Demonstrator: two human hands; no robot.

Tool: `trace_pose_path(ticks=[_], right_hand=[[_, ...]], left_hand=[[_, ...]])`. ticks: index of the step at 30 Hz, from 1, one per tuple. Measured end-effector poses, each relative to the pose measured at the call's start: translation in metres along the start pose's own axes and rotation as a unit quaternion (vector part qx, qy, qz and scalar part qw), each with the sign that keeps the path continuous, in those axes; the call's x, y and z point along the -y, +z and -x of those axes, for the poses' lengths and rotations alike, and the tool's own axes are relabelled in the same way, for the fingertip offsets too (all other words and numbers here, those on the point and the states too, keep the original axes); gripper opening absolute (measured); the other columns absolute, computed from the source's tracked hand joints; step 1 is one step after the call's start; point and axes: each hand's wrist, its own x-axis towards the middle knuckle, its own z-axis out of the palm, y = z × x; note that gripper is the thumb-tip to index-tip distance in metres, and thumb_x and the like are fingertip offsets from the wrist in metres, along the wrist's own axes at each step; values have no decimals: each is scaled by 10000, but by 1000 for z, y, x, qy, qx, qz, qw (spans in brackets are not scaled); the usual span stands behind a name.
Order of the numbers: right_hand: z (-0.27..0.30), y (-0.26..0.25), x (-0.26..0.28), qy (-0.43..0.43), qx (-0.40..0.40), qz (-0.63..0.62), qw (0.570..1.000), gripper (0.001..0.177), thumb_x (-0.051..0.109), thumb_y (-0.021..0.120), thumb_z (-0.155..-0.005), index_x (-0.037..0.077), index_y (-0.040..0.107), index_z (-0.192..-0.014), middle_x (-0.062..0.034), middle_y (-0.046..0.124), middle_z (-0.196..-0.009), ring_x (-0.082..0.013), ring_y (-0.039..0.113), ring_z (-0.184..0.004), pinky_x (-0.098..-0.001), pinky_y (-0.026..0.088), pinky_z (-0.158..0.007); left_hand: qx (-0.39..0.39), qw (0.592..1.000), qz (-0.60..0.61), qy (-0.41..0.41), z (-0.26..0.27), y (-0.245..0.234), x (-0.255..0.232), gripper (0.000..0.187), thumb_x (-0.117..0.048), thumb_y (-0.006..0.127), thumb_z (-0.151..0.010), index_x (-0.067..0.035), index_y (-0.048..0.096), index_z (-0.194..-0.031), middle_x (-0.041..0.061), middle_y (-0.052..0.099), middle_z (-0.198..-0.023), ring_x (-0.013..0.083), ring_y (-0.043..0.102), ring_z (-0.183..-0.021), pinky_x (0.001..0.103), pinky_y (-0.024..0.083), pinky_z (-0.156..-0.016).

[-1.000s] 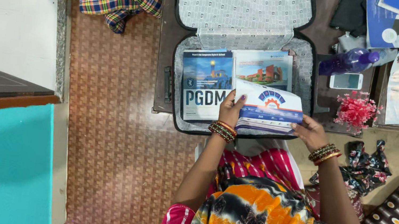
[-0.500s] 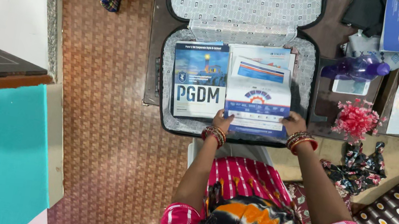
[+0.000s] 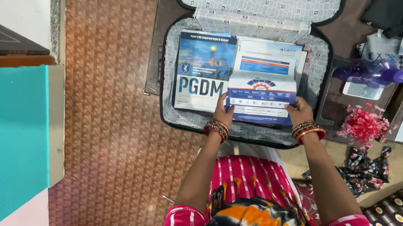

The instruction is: The person organizes and packs documents, brochures, and books into a suitcase, placing them into specific pockets and sections.

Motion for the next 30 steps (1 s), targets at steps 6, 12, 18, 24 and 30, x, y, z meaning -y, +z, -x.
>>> trace_pose_path(ticks=[6,12,18,24,30], right_hand=[[3,7,-26,84,16,179,980,342,164,755,-867,-1,703,-1163,-177,753,-1002,-279,722,-897,-381,546,-837],[-10,18,-50,79,-10,251,965,505,186,750,-849,9,612,-1302,-267,703,-1147,-411,684,-1068,-451,531,-940],[-20,22,-45,62,55,277,957,824,156,740,-834,44,315,-1531,-312,572,-1340,-455,558,-1241,-464,442,-1063],[1,31,-21,-23,77,325,942,822,86,688,-801,96,333,-1542,-270,356,-1559,-439,412,-1377,-473,395,-1113],[-2,41,-39,-14,139,373,917,653,178,720,-864,124,474,-1466,-192,473,-1508,-388,477,-1367,-454,398,-1133]], left_hand=[[95,951,-179,-232,9,-1,17,596,-120,609,-961,-225,403,-1510,199,725,-1161,332,718,-1045,444,552,-904],[122,940,-196,-251,-5,11,30,626,-106,580,-960,-235,375,-1537,197,731,-1180,345,718,-1056,453,547,-930],[121,949,-267,-119,-13,20,47,733,-74,675,-887,-153,357,-1543,221,574,-1415,381,583,-1263,455,477,-1069],[201,887,-390,-144,-11,26,57,657,-229,700,-884,-114,443,-1478,177,517,-1432,352,476,-1343,494,356,-1168],[222,897,-369,-95,10,19,49,513,-262,655,-920,-126,555,-1405,154,552,-1430,367,501,-1326,462,408,-1128]])
